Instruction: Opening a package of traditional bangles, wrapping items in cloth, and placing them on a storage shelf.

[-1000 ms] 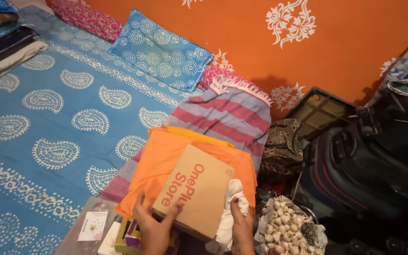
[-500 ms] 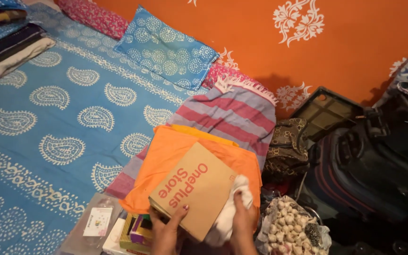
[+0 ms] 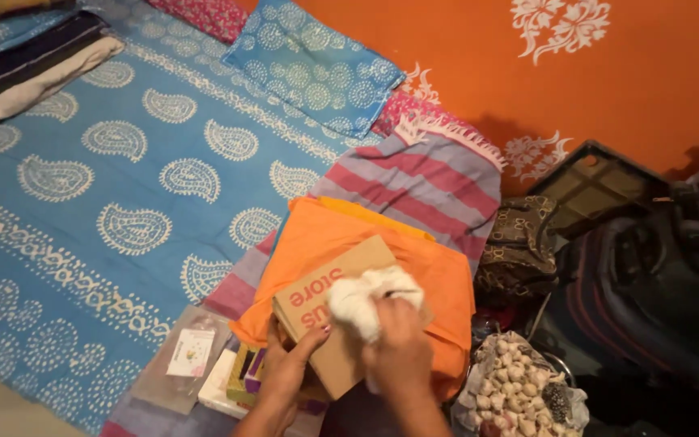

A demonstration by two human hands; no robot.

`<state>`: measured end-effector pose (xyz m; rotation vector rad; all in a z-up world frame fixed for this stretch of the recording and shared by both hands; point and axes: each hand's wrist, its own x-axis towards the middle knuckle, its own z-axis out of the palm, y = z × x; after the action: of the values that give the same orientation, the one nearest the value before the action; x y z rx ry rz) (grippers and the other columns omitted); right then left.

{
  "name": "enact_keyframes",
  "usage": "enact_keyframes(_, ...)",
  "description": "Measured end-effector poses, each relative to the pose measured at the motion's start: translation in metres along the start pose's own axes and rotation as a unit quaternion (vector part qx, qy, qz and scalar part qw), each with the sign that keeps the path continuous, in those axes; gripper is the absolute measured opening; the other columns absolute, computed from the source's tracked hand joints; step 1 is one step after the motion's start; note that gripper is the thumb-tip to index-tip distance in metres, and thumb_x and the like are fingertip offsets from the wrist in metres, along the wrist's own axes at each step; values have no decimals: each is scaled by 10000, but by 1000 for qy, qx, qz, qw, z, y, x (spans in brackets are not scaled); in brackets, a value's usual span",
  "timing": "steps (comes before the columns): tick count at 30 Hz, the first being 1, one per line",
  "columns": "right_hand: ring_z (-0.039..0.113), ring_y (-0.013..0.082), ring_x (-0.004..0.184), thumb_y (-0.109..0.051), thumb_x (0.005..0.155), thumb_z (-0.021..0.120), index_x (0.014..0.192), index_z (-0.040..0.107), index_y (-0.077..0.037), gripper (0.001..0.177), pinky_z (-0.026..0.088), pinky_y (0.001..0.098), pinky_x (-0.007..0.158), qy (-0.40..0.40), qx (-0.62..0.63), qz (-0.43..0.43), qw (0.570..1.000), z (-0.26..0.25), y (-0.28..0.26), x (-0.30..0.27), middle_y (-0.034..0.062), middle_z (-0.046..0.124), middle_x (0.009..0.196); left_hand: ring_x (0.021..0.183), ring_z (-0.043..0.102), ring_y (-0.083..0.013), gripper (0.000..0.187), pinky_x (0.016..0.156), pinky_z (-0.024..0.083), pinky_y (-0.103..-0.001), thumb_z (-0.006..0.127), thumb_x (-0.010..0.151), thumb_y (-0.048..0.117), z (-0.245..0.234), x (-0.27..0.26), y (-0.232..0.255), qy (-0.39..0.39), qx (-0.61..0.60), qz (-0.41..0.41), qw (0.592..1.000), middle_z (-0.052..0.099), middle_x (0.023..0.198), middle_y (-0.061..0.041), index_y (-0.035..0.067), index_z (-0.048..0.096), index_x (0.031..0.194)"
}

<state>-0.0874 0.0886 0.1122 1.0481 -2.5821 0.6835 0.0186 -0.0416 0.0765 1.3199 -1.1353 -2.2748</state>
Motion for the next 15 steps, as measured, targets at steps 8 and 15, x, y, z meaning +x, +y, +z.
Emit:
enact_keyframes(8,639,367,1039,-203,798,730,1193,659,-128,408,525,468,862,-5,-10,117,993,-11,23,22,116,654,1121,1074,690,-252,976,873,571,-395,824,704,255,6,1,9,-11,-19,41,999,672,1268,-160,126,326,1534)
enact_keyframes(15,636,369,1024,-219,771,754,1158,663,-117,410,526,474,779,0,-11,97,995,-12,12,6,128,650,1088,1095,692,-229,936,898,561,-360,825,713,276,5,17,6,-8,14,74,997,673,1263,-145,72,373,1507)
